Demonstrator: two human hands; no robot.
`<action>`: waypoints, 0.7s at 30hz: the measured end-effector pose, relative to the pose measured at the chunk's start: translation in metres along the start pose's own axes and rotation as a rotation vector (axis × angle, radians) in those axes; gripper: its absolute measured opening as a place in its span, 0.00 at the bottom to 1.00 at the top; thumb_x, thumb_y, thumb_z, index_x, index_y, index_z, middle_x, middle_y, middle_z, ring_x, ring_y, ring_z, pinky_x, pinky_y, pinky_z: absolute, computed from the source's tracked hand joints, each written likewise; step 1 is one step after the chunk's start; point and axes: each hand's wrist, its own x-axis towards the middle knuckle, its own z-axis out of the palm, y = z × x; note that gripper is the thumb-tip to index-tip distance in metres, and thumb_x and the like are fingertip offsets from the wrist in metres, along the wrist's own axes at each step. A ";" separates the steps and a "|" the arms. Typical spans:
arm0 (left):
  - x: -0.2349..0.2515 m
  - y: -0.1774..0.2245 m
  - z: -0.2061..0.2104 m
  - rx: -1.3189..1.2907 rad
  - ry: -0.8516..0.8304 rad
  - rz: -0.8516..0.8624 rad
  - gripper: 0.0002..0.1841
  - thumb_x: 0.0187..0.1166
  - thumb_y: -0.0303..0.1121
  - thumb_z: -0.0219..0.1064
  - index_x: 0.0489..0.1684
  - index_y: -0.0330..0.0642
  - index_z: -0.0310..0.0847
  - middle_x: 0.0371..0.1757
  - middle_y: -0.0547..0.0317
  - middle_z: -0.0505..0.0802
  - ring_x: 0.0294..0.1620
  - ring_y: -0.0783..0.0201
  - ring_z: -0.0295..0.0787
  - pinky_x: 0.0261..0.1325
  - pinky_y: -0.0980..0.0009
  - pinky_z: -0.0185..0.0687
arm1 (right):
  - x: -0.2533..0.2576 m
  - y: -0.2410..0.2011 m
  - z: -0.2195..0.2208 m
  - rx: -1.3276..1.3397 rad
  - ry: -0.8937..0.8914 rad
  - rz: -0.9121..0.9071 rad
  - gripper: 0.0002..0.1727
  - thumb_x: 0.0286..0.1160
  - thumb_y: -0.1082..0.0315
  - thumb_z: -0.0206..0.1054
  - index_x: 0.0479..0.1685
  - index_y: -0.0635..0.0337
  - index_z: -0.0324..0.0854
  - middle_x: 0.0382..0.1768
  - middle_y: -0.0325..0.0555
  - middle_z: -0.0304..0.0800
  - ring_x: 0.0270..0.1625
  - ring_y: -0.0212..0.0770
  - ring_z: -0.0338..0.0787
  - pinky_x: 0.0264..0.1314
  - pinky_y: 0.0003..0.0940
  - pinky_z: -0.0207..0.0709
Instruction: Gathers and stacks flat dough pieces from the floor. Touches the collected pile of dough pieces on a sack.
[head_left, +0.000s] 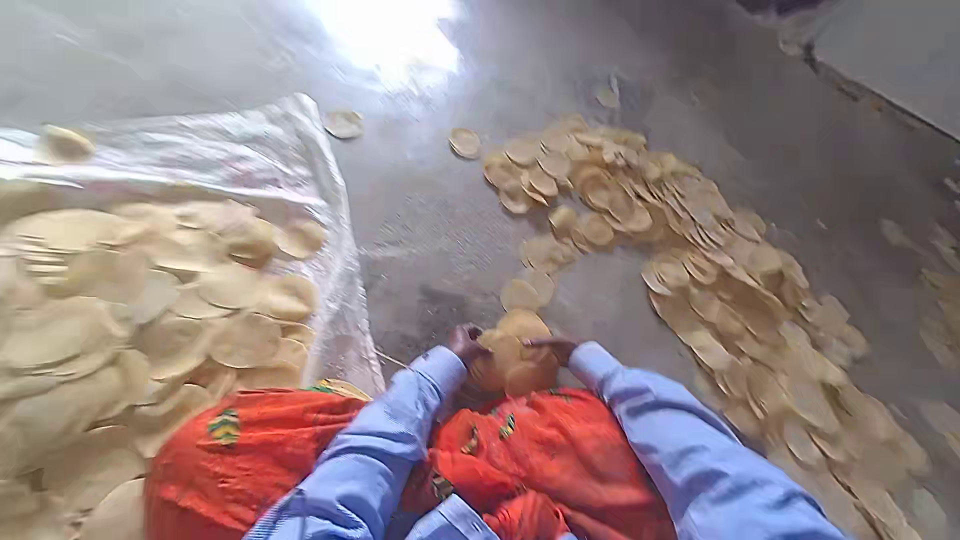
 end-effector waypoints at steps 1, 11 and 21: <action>-0.004 0.000 -0.003 -0.011 0.001 0.011 0.28 0.61 0.18 0.81 0.65 0.26 0.81 0.63 0.35 0.90 0.65 0.47 0.87 0.74 0.51 0.79 | 0.002 0.000 0.005 -0.071 0.018 -0.011 0.27 0.74 0.71 0.75 0.71 0.70 0.74 0.55 0.54 0.89 0.53 0.39 0.90 0.61 0.38 0.84; -0.069 0.027 -0.065 -0.117 0.211 0.059 0.33 0.61 0.22 0.84 0.71 0.32 0.78 0.65 0.37 0.89 0.67 0.48 0.86 0.74 0.52 0.78 | -0.001 -0.092 0.056 -0.326 -0.031 -0.237 0.37 0.53 0.69 0.88 0.67 0.70 0.79 0.55 0.60 0.93 0.58 0.51 0.93 0.67 0.52 0.84; -0.260 0.051 -0.259 -0.059 0.551 0.111 0.23 0.73 0.19 0.73 0.69 0.25 0.77 0.67 0.33 0.86 0.67 0.46 0.84 0.73 0.51 0.77 | -0.033 -0.258 0.271 -0.203 -0.599 -0.544 0.41 0.48 0.69 0.87 0.69 0.69 0.75 0.54 0.56 0.93 0.56 0.47 0.94 0.63 0.48 0.88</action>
